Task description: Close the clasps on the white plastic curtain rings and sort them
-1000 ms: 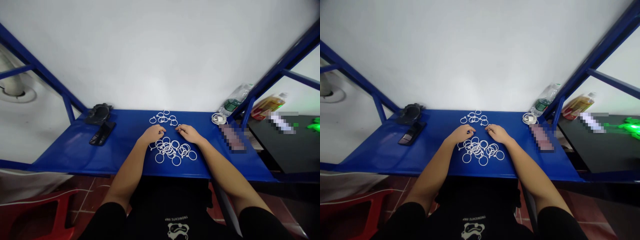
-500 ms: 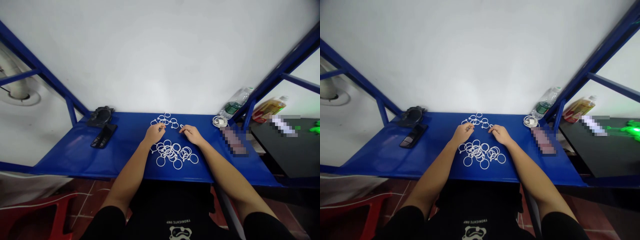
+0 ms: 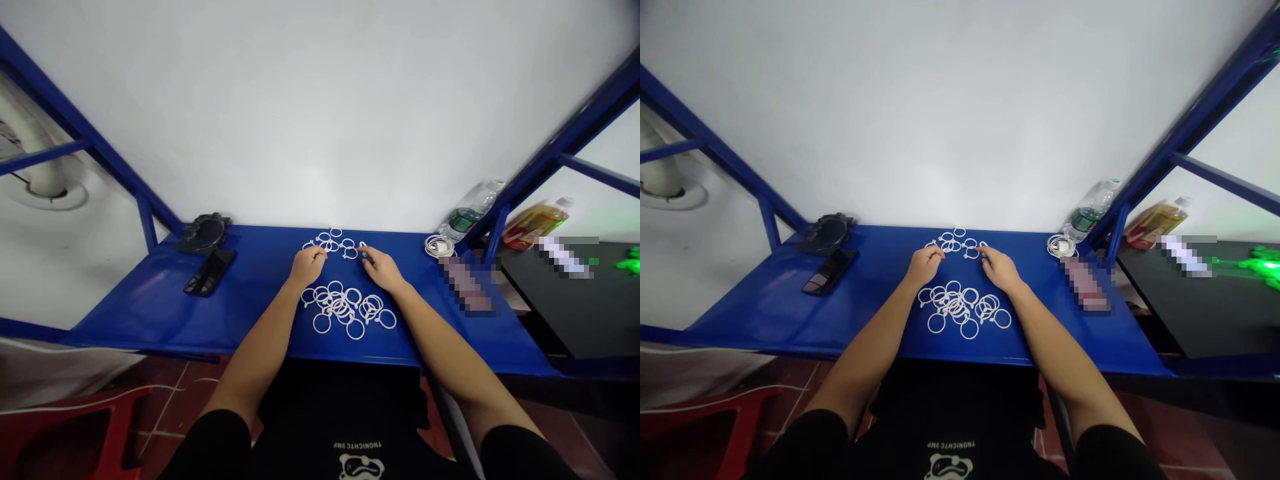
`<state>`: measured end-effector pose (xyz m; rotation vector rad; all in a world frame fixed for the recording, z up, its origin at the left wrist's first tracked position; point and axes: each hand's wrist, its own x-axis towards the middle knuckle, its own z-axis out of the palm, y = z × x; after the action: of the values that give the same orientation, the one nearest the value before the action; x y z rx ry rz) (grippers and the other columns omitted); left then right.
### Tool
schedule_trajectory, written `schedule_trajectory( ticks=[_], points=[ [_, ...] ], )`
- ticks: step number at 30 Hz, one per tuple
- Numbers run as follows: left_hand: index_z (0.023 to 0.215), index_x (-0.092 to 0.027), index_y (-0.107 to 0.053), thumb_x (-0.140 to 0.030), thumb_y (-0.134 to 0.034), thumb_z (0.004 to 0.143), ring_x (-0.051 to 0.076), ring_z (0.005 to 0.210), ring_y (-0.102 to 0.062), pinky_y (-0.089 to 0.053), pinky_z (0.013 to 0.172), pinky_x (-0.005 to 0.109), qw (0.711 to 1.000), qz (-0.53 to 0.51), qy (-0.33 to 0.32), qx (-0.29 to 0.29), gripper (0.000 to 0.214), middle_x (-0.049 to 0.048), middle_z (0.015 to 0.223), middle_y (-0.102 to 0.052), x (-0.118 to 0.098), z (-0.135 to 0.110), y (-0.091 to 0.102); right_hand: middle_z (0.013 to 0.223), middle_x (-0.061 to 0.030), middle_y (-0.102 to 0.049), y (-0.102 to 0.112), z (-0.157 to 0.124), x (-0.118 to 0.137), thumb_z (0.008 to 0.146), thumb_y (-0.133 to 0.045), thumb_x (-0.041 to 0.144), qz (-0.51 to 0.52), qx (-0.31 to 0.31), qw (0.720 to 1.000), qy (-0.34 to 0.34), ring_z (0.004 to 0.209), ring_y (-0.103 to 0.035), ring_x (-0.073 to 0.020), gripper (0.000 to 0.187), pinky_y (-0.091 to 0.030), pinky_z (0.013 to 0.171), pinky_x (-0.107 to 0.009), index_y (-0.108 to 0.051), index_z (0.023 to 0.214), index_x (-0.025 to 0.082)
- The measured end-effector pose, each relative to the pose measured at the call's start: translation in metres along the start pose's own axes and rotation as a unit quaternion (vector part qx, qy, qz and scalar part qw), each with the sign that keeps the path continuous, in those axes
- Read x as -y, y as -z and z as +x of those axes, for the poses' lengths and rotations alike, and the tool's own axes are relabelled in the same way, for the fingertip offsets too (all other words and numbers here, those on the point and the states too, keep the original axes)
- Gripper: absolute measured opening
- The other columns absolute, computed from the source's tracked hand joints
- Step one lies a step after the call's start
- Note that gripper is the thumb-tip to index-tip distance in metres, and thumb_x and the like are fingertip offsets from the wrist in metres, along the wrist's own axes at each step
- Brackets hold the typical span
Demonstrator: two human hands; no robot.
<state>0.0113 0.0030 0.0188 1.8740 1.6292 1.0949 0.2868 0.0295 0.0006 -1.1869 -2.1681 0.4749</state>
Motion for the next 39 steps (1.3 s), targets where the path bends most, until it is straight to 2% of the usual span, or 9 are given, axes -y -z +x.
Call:
schedule_trajectory(
  ticks=[4,9,15,18,25,28,31,35,39],
  points=[
    [0.076,-0.021,-0.072,-0.014,-0.046,0.087,0.019,0.080,-0.069,-0.054,0.082,0.031,1.000,-0.001,-0.030,-0.004,0.029,0.0021,0.080,-0.073,0.004,0.001,-0.002,0.147,-0.0107,-0.070,0.003,-0.001,0.002,0.101,-0.054,0.019,-0.015,0.011,1.000,0.010,0.116,-0.074,-0.0268,0.041,-0.058,0.104,-0.046,-0.070,0.139,0.025],
    [0.080,-0.021,-0.074,-0.009,-0.045,0.088,0.021,0.093,-0.073,-0.056,0.093,0.033,0.999,0.023,-0.035,-0.019,0.033,0.0033,0.091,-0.078,0.009,0.002,-0.002,0.137,-0.0093,-0.075,0.011,-0.007,0.016,0.099,-0.061,0.021,0.012,0.033,0.999,0.031,0.100,-0.076,-0.0234,0.035,-0.060,0.093,-0.043,-0.075,0.130,0.026],
    [0.135,-0.027,-0.073,-0.011,-0.055,0.097,0.027,0.104,-0.077,-0.057,0.098,0.037,0.993,0.114,0.008,0.002,0.045,0.0065,0.115,-0.082,0.012,0.001,-0.005,0.109,-0.0056,-0.080,0.014,-0.015,0.047,0.094,-0.076,0.030,0.136,0.204,0.966,0.085,0.088,-0.073,-0.0196,0.023,-0.058,0.082,-0.034,-0.081,0.116,0.026],
    [0.137,-0.026,-0.072,-0.016,-0.056,0.101,0.030,0.110,-0.076,-0.057,0.100,0.040,0.989,0.148,0.008,0.009,0.041,0.0090,0.120,-0.081,0.015,0.002,-0.007,0.109,-0.0057,-0.078,0.011,-0.014,0.051,0.092,-0.082,0.036,0.138,0.258,0.951,0.104,0.091,-0.073,-0.0195,0.021,-0.057,0.082,-0.033,-0.083,0.111,0.026],
    [0.121,-0.025,-0.081,-0.018,-0.062,0.101,0.028,0.125,-0.069,-0.057,0.104,0.038,0.986,0.167,0.002,0.019,0.028,0.0098,0.144,-0.067,0.021,0.003,-0.008,0.081,-0.0002,-0.073,0.005,-0.009,0.035,0.100,-0.069,0.027,0.053,0.199,0.977,0.055,0.072,-0.063,-0.0150,0.012,-0.045,0.070,-0.028,-0.075,0.092,0.022],
    [0.125,-0.025,-0.080,-0.024,-0.068,0.099,0.027,0.115,-0.071,-0.058,0.099,0.037,0.986,0.165,0.020,-0.007,0.028,0.0112,0.133,-0.068,0.017,0.001,-0.006,0.081,0.0001,-0.072,0.006,-0.009,0.031,0.101,-0.066,0.027,0.071,0.184,0.980,0.039,0.070,-0.062,-0.0143,0.014,-0.043,0.069,-0.027,-0.071,0.090,0.021],
    [0.123,-0.023,-0.080,-0.029,-0.067,0.102,0.023,0.108,-0.071,-0.057,0.099,0.037,0.992,0.121,-0.030,-0.010,0.025,0.0091,0.121,-0.072,0.006,-0.003,-0.003,0.080,0.0002,-0.070,0.006,-0.010,0.030,0.101,-0.064,0.036,0.131,0.155,0.979,0.013,0.070,-0.059,-0.0147,0.020,-0.044,0.067,-0.027,-0.067,0.089,0.021],
    [0.121,-0.025,-0.080,-0.029,-0.072,0.097,0.020,0.106,-0.072,-0.056,0.101,0.036,0.980,0.058,-0.143,0.122,0.025,0.0053,0.120,-0.074,-0.008,-0.013,-0.004,0.080,0.0010,-0.069,0.004,-0.006,0.026,0.098,-0.066,0.053,0.271,0.098,0.955,-0.074,0.061,-0.053,-0.0128,0.031,-0.043,0.058,-0.026,-0.060,0.094,0.023],
    [0.122,-0.028,-0.080,-0.029,-0.074,0.094,0.021,0.102,-0.073,-0.057,0.097,0.036,0.957,0.081,-0.145,0.240,0.029,0.0045,0.122,-0.073,-0.015,-0.021,-0.010,0.076,0.0059,-0.064,0.003,0.000,0.019,0.083,-0.078,0.049,0.403,-0.002,0.903,-0.150,0.050,-0.047,-0.0097,0.040,-0.037,0.046,-0.024,-0.062,0.111,0.025]
  ],
)
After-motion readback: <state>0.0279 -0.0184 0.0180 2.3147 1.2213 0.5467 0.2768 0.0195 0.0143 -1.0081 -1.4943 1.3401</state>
